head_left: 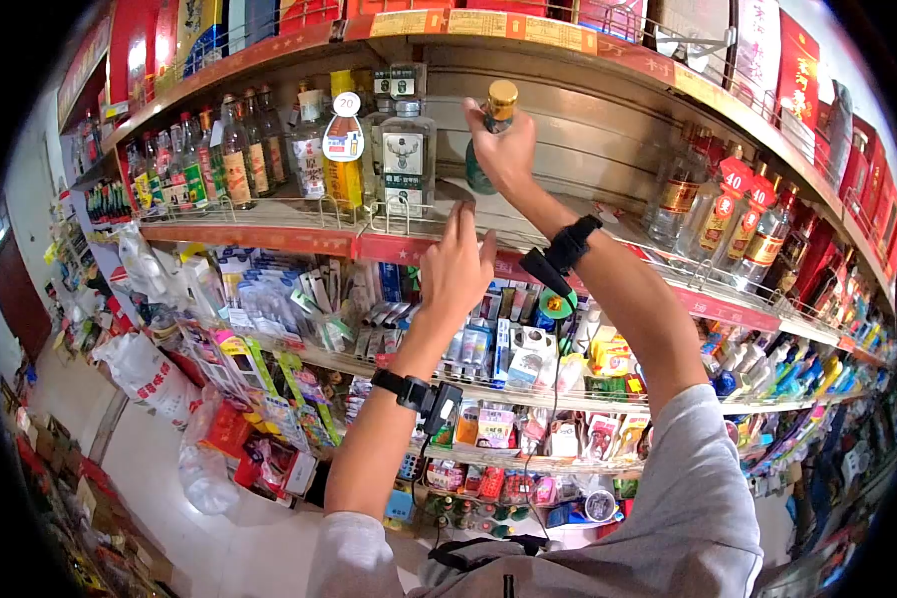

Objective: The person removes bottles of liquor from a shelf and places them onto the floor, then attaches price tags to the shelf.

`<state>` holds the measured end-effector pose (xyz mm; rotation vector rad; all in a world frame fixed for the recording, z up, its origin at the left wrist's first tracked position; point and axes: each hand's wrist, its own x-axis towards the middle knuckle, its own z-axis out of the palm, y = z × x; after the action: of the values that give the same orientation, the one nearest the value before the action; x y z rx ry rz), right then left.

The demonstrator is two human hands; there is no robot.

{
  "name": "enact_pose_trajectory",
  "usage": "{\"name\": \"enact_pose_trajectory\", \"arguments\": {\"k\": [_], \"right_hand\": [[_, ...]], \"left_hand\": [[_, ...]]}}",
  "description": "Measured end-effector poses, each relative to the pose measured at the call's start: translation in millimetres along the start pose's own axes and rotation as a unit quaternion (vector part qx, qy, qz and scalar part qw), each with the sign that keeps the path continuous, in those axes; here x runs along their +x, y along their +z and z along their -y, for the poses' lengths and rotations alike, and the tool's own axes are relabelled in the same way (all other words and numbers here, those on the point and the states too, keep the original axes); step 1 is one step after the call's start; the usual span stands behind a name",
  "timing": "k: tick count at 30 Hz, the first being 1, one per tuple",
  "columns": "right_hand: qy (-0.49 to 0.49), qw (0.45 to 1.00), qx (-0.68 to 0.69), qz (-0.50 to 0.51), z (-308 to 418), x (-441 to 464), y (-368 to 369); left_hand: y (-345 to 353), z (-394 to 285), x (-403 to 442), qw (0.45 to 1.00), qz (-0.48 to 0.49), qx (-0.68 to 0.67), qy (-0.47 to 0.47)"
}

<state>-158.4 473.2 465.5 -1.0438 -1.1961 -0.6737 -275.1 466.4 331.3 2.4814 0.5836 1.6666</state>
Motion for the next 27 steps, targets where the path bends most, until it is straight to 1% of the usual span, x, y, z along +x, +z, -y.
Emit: {"name": "enact_pose_trajectory", "arguments": {"k": [1, 2, 3, 5, 6, 7, 8, 9, 10, 11, 12, 13, 14, 15, 16, 18, 19, 21, 22, 23, 24, 25, 26, 27], "right_hand": [[-0.045, 0.999, 0.0, -0.018, 15, 0, -6], [-0.087, 0.995, 0.034, -0.018, 29, 1, -12], [-0.088, 0.995, 0.036, -0.018, 39, 2, -17], [-0.114, 0.992, 0.043, 0.015, 59, 5, -33], [-0.115, 0.993, 0.023, 0.019, 76, 3, -46], [-0.118, 0.991, 0.059, 0.01, 86, 2, -54], [-0.118, 0.988, 0.095, 0.002, 96, -1, -61], [-0.087, 0.994, 0.066, 0.002, 115, -8, -78], [-0.034, 0.996, 0.083, -0.011, 130, -16, -88], [-0.057, 0.988, 0.143, 0.015, 135, -22, -102], [-0.074, 0.983, 0.164, 0.029, 145, -31, -115], [-0.072, 0.982, 0.172, 0.028, 155, -42, -127], [-0.041, 0.978, 0.2, 0.046, 161, -54, -144], [-0.071, 0.967, 0.226, 0.091, 151, -64, -163], [-0.07, 0.959, 0.251, 0.11, 155, -82, -176], [0.012, 0.952, 0.259, 0.165, 156, -125, -215], [0.054, 0.946, 0.256, 0.191, 157, -152, -234], [0.117, 0.943, 0.204, 0.237, 153, -216, -259], [0.167, 0.925, 0.124, 0.317, 152, -235, -281], [0.214, 0.911, 0.054, 0.349, 150, -263, -296], [0.286, 0.897, 0.014, 0.337, 147, -298, -310], [0.347, 0.867, -0.034, 0.357, 145, -327, -330], [0.404, 0.84, -0.066, 0.355, 142, -356, -349], [0.414, 0.836, -0.065, 0.356, 130, -398, -378]], "left_hand": [[-1, -2, 5, 0.999, -0.015, -0.04, -0.022], [3, 1, 9, 0.998, -0.012, -0.052, -0.028], [-2, -2, 16, 0.998, -0.014, -0.05, -0.028], [-5, -9, 30, 0.982, -0.012, -0.15, -0.111], [-3, -9, 37, 0.984, -0.049, -0.148, -0.088], [0, -8, 42, 0.983, -0.05, -0.151, -0.093], [-4, -14, 47, 0.978, -0.038, -0.18, -0.099], [-12, -21, 48, 0.972, -0.027, -0.209, -0.107], [-30, -35, 44, 0.963, 0.038, -0.227, -0.137], [-24, -34, 32, 0.955, 0.0, -0.283, -0.089], [-21, -38, 20, 0.951, -0.025, -0.301, -0.059], [-23, -44, 5, 0.946, -0.048, -0.319, -0.031], [-44, -60, -15, 0.934, 0.014, -0.341, -0.11], [-44, -63, -38, 0.935, 0.012, -0.339, -0.1], [-46, -67, -64, 0.932, 0.05, -0.339, -0.118], [-51, -80, -118, 0.915, 0.136, -0.345, -0.156], [-48, -84, -149, 0.891, 0.208, -0.353, -0.197], [-27, -92, -223, 0.859, 0.252, -0.372, -0.246], [-14, -96, -260, 0.854, 0.279, -0.35, -0.267], [1, -106, -298, 0.863, 0.254, -0.344, -0.27], [14, -114, -339, 0.849, 0.276, -0.334, -0.302], [23, -123, -380, 0.836, 0.296, -0.322, -0.332], [27, -135, -417, 0.821, 0.32, -0.313, -0.354], [33, -147, -449, 0.808, 0.34, -0.305, -0.372]]}}
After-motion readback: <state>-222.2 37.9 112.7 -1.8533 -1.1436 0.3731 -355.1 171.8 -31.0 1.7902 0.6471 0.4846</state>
